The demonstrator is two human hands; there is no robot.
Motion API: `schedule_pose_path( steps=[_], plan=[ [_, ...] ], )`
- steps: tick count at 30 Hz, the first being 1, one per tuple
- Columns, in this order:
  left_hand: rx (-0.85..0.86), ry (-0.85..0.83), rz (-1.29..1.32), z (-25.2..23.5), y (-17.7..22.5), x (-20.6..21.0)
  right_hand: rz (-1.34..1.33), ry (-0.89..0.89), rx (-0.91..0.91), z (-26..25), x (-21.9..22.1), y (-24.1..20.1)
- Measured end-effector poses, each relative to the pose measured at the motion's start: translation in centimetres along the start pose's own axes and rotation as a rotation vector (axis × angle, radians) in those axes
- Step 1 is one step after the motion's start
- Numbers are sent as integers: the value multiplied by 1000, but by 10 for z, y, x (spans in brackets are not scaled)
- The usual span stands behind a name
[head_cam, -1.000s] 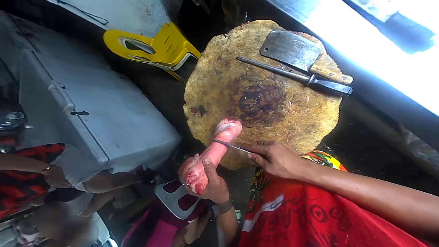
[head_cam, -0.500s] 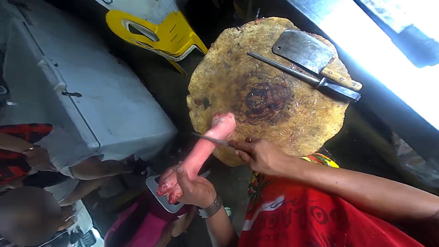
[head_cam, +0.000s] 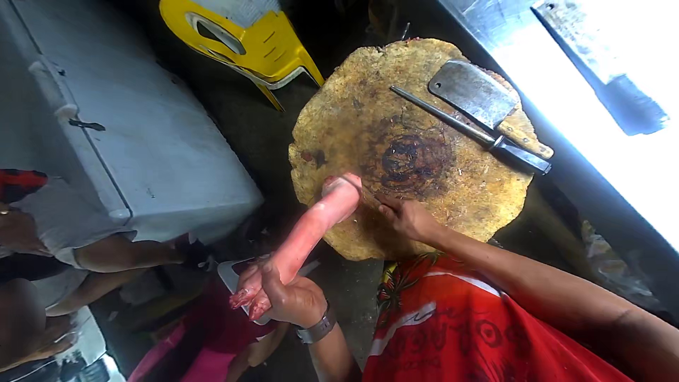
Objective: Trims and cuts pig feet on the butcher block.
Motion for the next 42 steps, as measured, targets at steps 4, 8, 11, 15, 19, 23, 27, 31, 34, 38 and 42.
schedule_pose_path(
  steps=[4,8,11,15,19,23,27,31,34,38,42],
  plan=[
    [8,-8,-10,-4,0,-1,28,49,35,-6,-5,-1],
    [4,-18,-19,-4,-1,-1,9,-49,-226,14,-1,-56],
    [11,6,-19,-5,-1,2,39,-74,-284,15,0,-64],
    [13,4,-18,-7,0,0,53,-93,-71,-2,-16,-31],
    [3,-5,-21,-7,0,-3,82,-115,-195,13,-21,-57],
    [5,2,-8,-2,1,0,90,-157,-361,30,-14,-91],
    [18,11,32,-2,-2,-5,107,-123,-169,10,-16,-50],
    [-1,27,55,-2,-2,-9,150,-81,-41,-1,-24,-24],
    [2,26,48,-1,-2,-9,155,-100,-181,10,-18,-44],
    [-11,44,40,-4,-4,-12,74,-84,-138,-2,-9,-21],
    [-35,62,32,-10,-7,-15,118,-38,40,-22,-17,5]
  ],
)
Point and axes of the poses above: each hand's wrist, its own z-axis away from the middle knuckle, its own x-axis out of the palm, y = z × x, the point moved 1 cm from there along -z, towards the middle knuckle, and after that the axes turned 10 degrees about -x, right-handed, at the moved point
